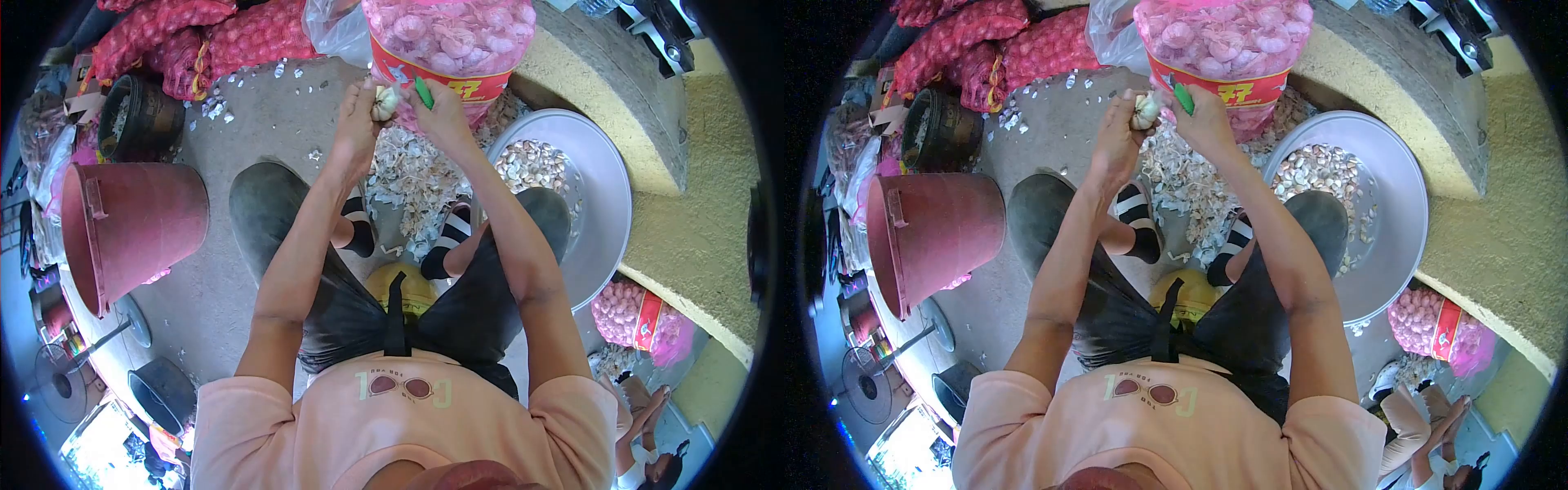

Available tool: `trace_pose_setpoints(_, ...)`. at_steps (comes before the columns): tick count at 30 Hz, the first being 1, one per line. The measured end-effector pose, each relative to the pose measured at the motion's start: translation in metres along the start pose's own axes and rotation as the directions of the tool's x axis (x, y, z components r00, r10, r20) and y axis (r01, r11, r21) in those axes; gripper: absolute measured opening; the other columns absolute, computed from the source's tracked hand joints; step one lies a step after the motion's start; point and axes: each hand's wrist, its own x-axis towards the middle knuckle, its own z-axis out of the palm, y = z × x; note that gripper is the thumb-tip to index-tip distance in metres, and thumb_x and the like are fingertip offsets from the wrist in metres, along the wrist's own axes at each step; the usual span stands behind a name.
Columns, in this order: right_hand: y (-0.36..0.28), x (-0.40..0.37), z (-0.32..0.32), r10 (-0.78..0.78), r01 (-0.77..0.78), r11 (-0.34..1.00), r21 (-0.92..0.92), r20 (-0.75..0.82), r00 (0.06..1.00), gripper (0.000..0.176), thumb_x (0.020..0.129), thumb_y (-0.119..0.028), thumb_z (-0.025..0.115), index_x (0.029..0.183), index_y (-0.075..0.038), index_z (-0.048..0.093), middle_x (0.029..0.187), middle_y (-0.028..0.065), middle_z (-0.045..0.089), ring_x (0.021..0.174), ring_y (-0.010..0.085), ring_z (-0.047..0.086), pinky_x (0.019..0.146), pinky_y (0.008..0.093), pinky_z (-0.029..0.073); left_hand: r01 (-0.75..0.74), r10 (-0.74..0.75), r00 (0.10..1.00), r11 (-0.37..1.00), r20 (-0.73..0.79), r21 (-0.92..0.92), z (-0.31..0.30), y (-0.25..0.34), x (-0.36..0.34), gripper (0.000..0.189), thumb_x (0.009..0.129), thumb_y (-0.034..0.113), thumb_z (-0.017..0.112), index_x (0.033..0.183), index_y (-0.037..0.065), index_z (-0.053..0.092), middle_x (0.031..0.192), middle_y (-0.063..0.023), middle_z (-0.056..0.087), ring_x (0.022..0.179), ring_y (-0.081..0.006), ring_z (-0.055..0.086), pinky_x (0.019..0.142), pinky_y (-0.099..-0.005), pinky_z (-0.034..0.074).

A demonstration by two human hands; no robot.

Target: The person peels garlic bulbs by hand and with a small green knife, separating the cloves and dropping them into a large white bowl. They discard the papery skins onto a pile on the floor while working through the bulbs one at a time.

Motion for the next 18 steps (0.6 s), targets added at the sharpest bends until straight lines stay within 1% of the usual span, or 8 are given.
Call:
trace_pose_setpoints(2, 0.030, -0.002, 0.010, 0.072, -0.062, 0.979, -0.194, 0.043, 0.996, 0.017, 0.088, -0.017, 0.064, 0.090, 0.001, 0.065, 0.071, 0.0041, 0.060, 0.068, 0.0072, 0.051, 0.062, 0.0285, 0.043, -0.036, 0.038, 0.999, 0.996, 0.018, -0.083, -0.001, 0.002, -0.001, 0.030, 0.101, 0.034, 0.044, 0.106, 0.006, 0.053, 0.092, -0.0045, 0.059, 0.080, -0.0132, 0.058, 0.070, -0.0269, 0.048)
trace_pose_setpoints(3, 0.053, -0.005, 0.018, 0.072, -0.062, 0.979, -0.193, 0.043, 0.996, 0.017, 0.088, -0.017, 0.064, 0.090, 0.001, 0.065, 0.071, 0.0041, 0.060, 0.068, 0.0072, 0.051, 0.062, 0.0285, 0.043, -0.036, 0.037, 0.999, 0.996, 0.017, -0.082, 0.000, 0.004, -0.001, 0.030, 0.101, 0.034, 0.044, 0.106, 0.006, 0.053, 0.092, -0.0045, 0.059, 0.080, -0.0132, 0.058, 0.070, -0.0269, 0.048)
trace_pose_setpoints(5, 0.090, -0.011, 0.029, 0.074, -0.040, 0.970, -0.241, 0.131, 0.989, 0.022, 0.082, -0.024, 0.065, 0.090, -0.003, 0.066, 0.081, 0.0234, 0.064, 0.082, 0.0408, 0.063, 0.068, 0.0460, 0.048, -0.007, 0.012, 1.000, 0.981, 0.023, -0.195, 0.004, 0.006, -0.002, 0.029, 0.101, 0.033, 0.044, 0.106, 0.006, 0.053, 0.094, -0.0052, 0.059, 0.082, -0.0146, 0.060, 0.070, -0.0275, 0.049)
trace_pose_setpoints(9, 0.076, -0.010, 0.028, 0.018, -0.008, 0.975, -0.223, 0.040, 0.999, 0.027, 0.084, -0.029, 0.065, 0.087, -0.002, 0.067, 0.077, 0.0231, 0.062, 0.080, 0.0362, 0.066, 0.069, 0.0446, 0.048, -0.011, 0.006, 1.000, 0.982, -0.030, -0.188, -0.004, -0.001, 0.004, 0.028, 0.101, 0.033, 0.044, 0.107, 0.007, 0.053, 0.095, -0.0053, 0.059, 0.084, -0.0149, 0.060, 0.070, -0.0278, 0.050)
trace_pose_setpoints(11, 0.032, -0.001, 0.016, 0.139, -0.138, 0.990, -0.025, 0.060, 0.988, 0.036, 0.091, -0.035, 0.059, 0.101, -0.001, 0.065, 0.083, 0.0180, 0.067, 0.076, 0.0291, 0.066, 0.068, 0.0423, 0.048, -0.061, 0.056, 0.997, 0.991, -0.047, -0.117, -0.009, -0.003, 0.005, 0.028, 0.101, 0.034, 0.045, 0.107, 0.008, 0.053, 0.093, -0.0042, 0.059, 0.083, -0.0143, 0.059, 0.070, -0.0276, 0.049)
trace_pose_setpoints(12, 0.014, 0.000, 0.013, 0.139, -0.137, 0.990, -0.024, 0.064, 0.988, 0.036, 0.091, -0.035, 0.059, 0.101, -0.001, 0.065, 0.083, 0.0180, 0.067, 0.076, 0.0291, 0.066, 0.068, 0.0423, 0.048, -0.062, 0.057, 0.997, 0.991, -0.051, -0.117, -0.010, -0.003, 0.005, 0.028, 0.101, 0.034, 0.045, 0.107, 0.008, 0.053, 0.093, -0.0042, 0.059, 0.083, -0.0143, 0.059, 0.070, -0.0276, 0.049)
trace_pose_setpoints(14, -0.011, -0.003, 0.009, 0.045, -0.144, 0.892, 0.429, 0.233, 0.971, 0.048, 0.097, -0.040, 0.051, 0.125, -0.002, 0.054, 0.081, 0.0050, 0.064, 0.064, 0.0173, 0.057, 0.060, 0.0359, 0.046, -0.052, 0.043, 0.995, 0.994, -0.087, -0.099, -0.010, -0.002, 0.005, 0.027, 0.101, 0.034, 0.045, 0.107, 0.009, 0.054, 0.092, -0.0024, 0.058, 0.082, -0.0123, 0.057, 0.070, -0.0276, 0.048)
trace_pose_setpoints(18, -0.015, -0.010, 0.010, -0.021, -0.084, 0.946, 0.314, 0.318, 0.948, 0.059, 0.099, -0.041, 0.048, 0.143, -0.003, 0.035, 0.077, -0.0045, 0.052, 0.057, 0.0083, 0.045, 0.051, 0.0266, 0.038, -0.046, 0.041, 0.995, 0.997, -0.089, -0.055, -0.008, 0.001, 0.004, 0.027, 0.101, 0.034, 0.045, 0.106, 0.010, 0.055, 0.091, -0.0006, 0.057, 0.080, -0.0102, 0.056, 0.071, -0.0274, 0.047)
